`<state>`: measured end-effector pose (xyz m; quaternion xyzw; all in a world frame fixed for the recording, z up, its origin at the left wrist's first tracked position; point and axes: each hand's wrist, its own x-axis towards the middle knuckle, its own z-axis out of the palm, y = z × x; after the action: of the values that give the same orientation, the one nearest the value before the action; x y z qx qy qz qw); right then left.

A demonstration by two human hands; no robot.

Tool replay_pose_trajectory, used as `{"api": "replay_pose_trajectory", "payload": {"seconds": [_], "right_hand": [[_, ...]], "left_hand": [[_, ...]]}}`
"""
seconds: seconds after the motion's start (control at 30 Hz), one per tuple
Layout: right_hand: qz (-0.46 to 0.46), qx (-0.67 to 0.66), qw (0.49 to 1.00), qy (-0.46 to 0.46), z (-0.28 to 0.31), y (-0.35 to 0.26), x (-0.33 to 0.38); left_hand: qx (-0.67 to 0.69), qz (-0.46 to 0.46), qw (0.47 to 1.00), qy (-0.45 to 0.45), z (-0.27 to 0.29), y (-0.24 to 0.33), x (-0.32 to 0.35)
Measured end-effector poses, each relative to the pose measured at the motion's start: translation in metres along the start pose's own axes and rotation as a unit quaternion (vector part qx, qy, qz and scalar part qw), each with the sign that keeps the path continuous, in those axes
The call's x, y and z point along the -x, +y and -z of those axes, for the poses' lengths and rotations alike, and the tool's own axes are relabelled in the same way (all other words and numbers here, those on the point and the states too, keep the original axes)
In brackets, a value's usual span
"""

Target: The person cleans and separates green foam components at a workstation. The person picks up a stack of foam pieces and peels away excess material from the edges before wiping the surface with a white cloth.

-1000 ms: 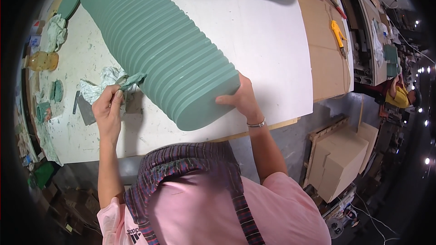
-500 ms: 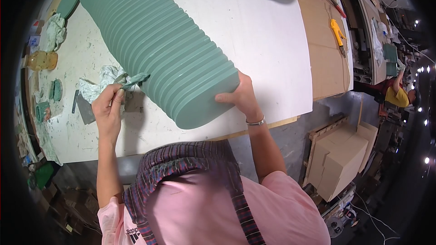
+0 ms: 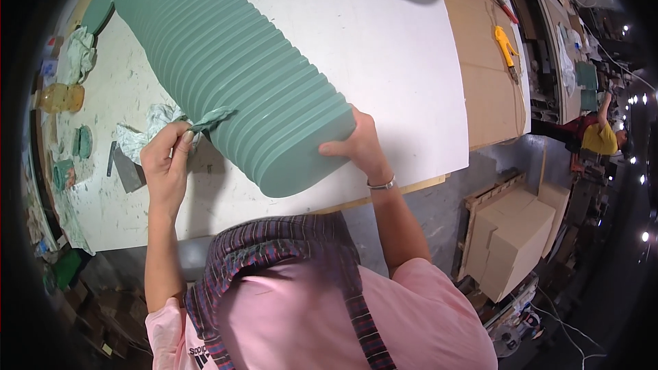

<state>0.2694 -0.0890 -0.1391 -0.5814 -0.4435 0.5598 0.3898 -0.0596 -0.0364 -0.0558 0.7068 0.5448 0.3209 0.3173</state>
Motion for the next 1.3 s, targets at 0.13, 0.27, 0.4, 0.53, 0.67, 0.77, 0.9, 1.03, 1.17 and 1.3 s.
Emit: {"api": "replay_pose_trajectory", "payload": {"seconds": [0.13,0.27,0.4,0.53,0.67,0.77,0.9,1.03,1.17,1.3], "right_hand": [[0.014,0.014,1.0,0.001,-0.001,0.001,0.0],[0.024,0.028,0.999,0.006,-0.001,0.003,0.0],[0.025,0.038,0.999,0.006,0.0,0.001,0.0],[0.04,0.052,0.998,0.006,-0.001,0.0,0.0],[0.049,0.033,0.998,0.01,0.0,0.005,-0.001],[0.057,0.039,0.998,0.01,-0.001,0.004,-0.001],[0.065,0.043,0.997,0.005,0.001,0.0,-0.001],[0.063,0.054,0.997,0.007,0.001,-0.001,0.0],[0.06,0.056,0.997,0.005,0.001,-0.005,0.0],[0.052,0.066,0.996,0.006,0.003,-0.01,0.001]], "left_hand": [[0.022,0.04,0.999,-0.002,0.004,0.0,0.001],[-0.015,-0.006,1.0,-0.013,-0.001,0.013,-0.01],[-0.05,-0.071,0.996,-0.035,-0.009,0.027,-0.022],[-0.07,-0.105,0.991,-0.041,-0.015,0.033,-0.03],[-0.086,-0.094,0.991,-0.046,-0.016,0.037,-0.035],[-0.086,-0.106,0.989,-0.051,-0.016,0.038,-0.037],[-0.093,-0.107,0.989,-0.042,-0.018,0.04,-0.038],[-0.093,-0.121,0.988,-0.038,-0.018,0.033,-0.037],[-0.077,-0.064,0.995,-0.017,-0.01,0.026,-0.037],[-0.065,-0.027,0.997,-0.009,-0.01,0.025,-0.043]]}}
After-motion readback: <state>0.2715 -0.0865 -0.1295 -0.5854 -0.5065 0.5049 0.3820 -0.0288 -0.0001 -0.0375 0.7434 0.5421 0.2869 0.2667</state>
